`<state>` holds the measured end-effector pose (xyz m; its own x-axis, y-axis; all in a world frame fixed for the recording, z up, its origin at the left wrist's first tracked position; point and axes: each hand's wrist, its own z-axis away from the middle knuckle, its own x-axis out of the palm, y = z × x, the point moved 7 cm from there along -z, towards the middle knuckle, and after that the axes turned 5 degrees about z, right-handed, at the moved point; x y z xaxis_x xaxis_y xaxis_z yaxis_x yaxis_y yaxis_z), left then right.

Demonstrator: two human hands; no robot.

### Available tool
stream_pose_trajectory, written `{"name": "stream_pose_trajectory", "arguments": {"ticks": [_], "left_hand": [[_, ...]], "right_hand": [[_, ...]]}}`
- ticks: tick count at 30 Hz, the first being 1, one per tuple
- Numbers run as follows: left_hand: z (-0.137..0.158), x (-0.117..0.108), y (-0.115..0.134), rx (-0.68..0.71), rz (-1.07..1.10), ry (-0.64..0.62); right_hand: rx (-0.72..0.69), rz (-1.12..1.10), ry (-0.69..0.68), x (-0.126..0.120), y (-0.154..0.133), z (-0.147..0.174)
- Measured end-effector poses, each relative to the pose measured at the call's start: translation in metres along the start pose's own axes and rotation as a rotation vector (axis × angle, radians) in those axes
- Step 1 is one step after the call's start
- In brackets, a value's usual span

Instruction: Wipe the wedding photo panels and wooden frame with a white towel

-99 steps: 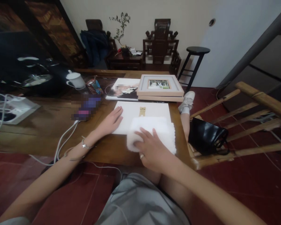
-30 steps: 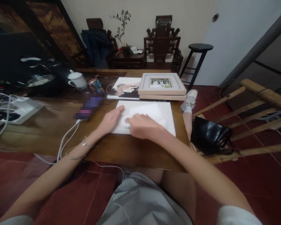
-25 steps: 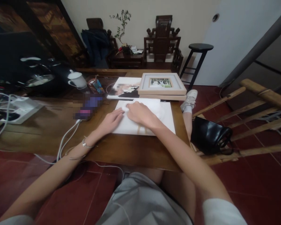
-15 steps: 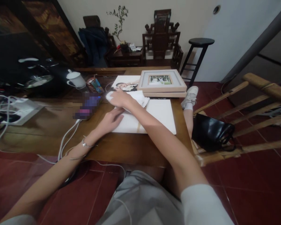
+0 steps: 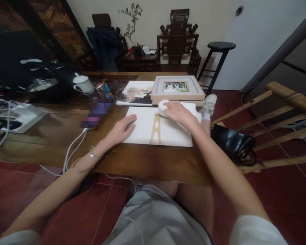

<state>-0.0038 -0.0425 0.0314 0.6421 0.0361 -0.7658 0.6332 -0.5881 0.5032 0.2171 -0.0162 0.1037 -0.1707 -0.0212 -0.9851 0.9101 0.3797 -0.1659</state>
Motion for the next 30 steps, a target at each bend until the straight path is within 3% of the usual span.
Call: {"name": "stream_pose_trajectory", "arguments": {"ticks": [5,12,17,22,30], "left_hand": [[0.001,0.000,0.001,0.001,0.010,0.005],[-0.001,0.001,-0.001,-0.009,0.004,0.010],[-0.003,0.000,-0.007,-0.069,-0.054,0.015],[-0.002,0.004,-0.011,-0.099,-0.067,-0.028],[-0.001,0.006,-0.014,-0.130,-0.044,-0.055]], "right_hand": [[0.028,0.039,-0.033,0.015,0.014,0.040],[-0.237,0.028,-0.057,0.031,-0.032,0.120],[-0.269,-0.065,-0.154,0.024,-0.045,0.159],[-0.270,-0.099,-0.114,0.021,-0.039,0.148],[-0.203,-0.030,0.013,0.032,0.004,0.064]]}}
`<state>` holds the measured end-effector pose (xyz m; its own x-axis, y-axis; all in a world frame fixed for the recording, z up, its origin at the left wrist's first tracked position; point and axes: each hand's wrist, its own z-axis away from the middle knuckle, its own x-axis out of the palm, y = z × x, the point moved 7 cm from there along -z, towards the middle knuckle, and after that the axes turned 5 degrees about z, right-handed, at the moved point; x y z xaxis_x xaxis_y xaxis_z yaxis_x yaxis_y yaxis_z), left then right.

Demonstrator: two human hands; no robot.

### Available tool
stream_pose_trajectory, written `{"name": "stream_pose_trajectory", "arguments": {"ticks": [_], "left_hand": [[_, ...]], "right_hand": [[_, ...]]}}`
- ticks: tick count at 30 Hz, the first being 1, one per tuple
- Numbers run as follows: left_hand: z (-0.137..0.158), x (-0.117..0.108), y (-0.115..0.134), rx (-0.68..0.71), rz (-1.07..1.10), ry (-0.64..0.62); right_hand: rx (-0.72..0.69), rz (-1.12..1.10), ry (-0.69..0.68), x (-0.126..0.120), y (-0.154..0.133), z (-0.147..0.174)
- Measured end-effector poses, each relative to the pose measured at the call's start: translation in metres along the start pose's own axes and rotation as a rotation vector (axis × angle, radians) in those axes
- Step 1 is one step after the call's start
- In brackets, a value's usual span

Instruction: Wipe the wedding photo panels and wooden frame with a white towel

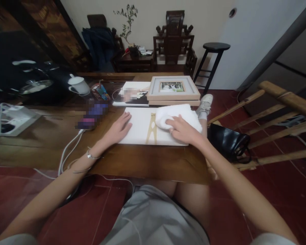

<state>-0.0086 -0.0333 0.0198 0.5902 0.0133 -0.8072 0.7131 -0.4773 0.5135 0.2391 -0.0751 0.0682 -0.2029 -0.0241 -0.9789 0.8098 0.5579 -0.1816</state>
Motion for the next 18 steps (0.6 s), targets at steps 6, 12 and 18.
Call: {"name": "stream_pose_trajectory", "arguments": {"ticks": [6,12,18], "left_hand": [[0.000,0.000,0.000,-0.007,-0.002,-0.005],[-0.001,0.000,0.004,0.014,-0.025,-0.009],[-0.001,0.001,0.006,0.029,-0.036,-0.018]], "right_hand": [[0.018,0.017,0.073,0.012,0.009,-0.027],[-0.020,0.010,0.034,0.018,-0.028,0.005],[-0.133,-0.083,-0.026,0.006,-0.071,0.072]]}}
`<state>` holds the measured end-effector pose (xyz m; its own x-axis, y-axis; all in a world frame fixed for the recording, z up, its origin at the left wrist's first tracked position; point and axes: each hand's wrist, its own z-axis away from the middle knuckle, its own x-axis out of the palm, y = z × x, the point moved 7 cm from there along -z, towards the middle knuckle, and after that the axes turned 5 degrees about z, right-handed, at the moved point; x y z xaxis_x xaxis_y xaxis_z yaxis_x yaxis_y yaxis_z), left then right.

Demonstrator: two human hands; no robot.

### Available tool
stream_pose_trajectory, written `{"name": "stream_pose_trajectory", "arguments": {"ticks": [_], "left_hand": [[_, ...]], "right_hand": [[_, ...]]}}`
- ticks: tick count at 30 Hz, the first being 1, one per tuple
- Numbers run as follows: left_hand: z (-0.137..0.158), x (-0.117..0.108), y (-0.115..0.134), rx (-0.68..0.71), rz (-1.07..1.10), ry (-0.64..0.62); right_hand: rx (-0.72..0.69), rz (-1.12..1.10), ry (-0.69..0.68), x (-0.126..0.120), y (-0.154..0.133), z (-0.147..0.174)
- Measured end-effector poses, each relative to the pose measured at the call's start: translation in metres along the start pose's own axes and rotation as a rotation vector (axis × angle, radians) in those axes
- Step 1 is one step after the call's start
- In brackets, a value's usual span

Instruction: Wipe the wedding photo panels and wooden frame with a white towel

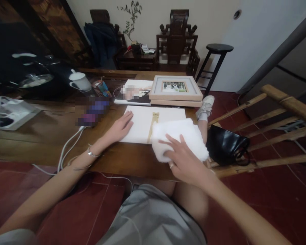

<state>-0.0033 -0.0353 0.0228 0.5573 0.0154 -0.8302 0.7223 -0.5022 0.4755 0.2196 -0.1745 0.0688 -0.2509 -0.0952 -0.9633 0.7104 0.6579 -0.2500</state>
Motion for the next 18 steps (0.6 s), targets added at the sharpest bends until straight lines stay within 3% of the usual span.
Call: {"name": "stream_pose_trajectory", "arguments": {"ticks": [3,7,14,18], "left_hand": [[0.000,0.001,0.000,0.000,-0.002,-0.009],[-0.001,0.001,-0.001,0.001,0.000,-0.006],[0.000,0.000,0.000,-0.005,0.030,-0.006],[0.002,-0.002,-0.010,-0.073,0.060,0.070]], "right_hand": [[-0.054,-0.033,-0.046,-0.007,-0.013,0.013],[-0.007,-0.042,-0.040,-0.012,-0.004,0.001],[0.132,-0.005,0.051,-0.003,0.041,-0.075],[0.178,0.035,0.066,0.008,0.042,-0.115]]}}
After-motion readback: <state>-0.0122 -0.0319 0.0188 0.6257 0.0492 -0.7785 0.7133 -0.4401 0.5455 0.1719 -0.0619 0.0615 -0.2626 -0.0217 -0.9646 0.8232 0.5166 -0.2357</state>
